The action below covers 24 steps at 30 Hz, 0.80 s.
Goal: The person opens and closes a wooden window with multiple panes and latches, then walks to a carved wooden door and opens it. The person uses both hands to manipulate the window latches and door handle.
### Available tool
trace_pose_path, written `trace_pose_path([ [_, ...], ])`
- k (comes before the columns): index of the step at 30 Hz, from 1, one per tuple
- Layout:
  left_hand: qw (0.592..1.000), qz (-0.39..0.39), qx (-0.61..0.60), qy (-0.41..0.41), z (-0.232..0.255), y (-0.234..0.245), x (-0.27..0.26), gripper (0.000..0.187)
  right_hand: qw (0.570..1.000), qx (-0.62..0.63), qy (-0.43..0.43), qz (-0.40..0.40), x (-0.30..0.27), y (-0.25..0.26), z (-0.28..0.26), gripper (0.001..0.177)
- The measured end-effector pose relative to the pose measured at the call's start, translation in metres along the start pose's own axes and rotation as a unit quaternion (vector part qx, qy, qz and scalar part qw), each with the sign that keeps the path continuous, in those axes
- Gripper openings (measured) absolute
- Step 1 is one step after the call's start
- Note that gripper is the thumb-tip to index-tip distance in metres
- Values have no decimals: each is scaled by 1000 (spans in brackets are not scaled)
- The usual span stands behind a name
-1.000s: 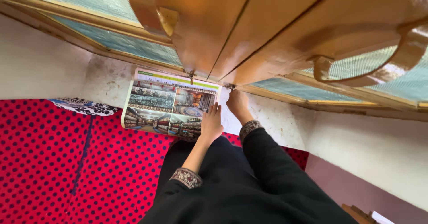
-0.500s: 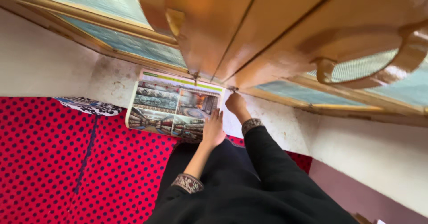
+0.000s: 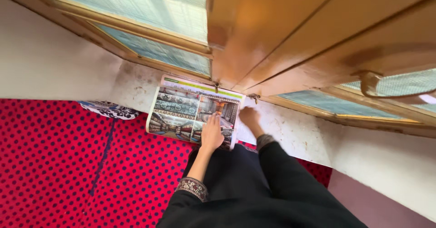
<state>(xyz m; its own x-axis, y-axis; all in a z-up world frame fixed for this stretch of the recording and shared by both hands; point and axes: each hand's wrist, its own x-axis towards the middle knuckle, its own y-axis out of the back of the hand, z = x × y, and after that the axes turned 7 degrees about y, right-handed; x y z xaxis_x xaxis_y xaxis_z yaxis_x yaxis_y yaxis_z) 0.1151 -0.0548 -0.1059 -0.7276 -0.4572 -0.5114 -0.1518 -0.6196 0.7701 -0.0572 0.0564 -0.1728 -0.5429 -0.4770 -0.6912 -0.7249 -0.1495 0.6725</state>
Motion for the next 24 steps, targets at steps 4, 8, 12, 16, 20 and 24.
trace_pose_path([
  [4,1000,26,0,11,-33,-2,-9,71,984,66,149,76,-12,-22,-66,45],
  [8,998,59,3,31,-74,8,-16,64,972,-36,209,104,20,-17,-108,68],
  [12,996,55,12,69,-109,23,-29,60,931,-182,218,228,29,-27,-120,69],
  [16,996,55,18,71,-129,46,-17,58,971,-91,173,140,32,-38,-127,59],
  [20,995,95,-11,8,-123,71,-2,52,945,-3,256,201,0,-35,-119,31],
  [24,973,187,-26,-131,-99,117,33,49,927,70,296,217,-42,3,-124,12],
])
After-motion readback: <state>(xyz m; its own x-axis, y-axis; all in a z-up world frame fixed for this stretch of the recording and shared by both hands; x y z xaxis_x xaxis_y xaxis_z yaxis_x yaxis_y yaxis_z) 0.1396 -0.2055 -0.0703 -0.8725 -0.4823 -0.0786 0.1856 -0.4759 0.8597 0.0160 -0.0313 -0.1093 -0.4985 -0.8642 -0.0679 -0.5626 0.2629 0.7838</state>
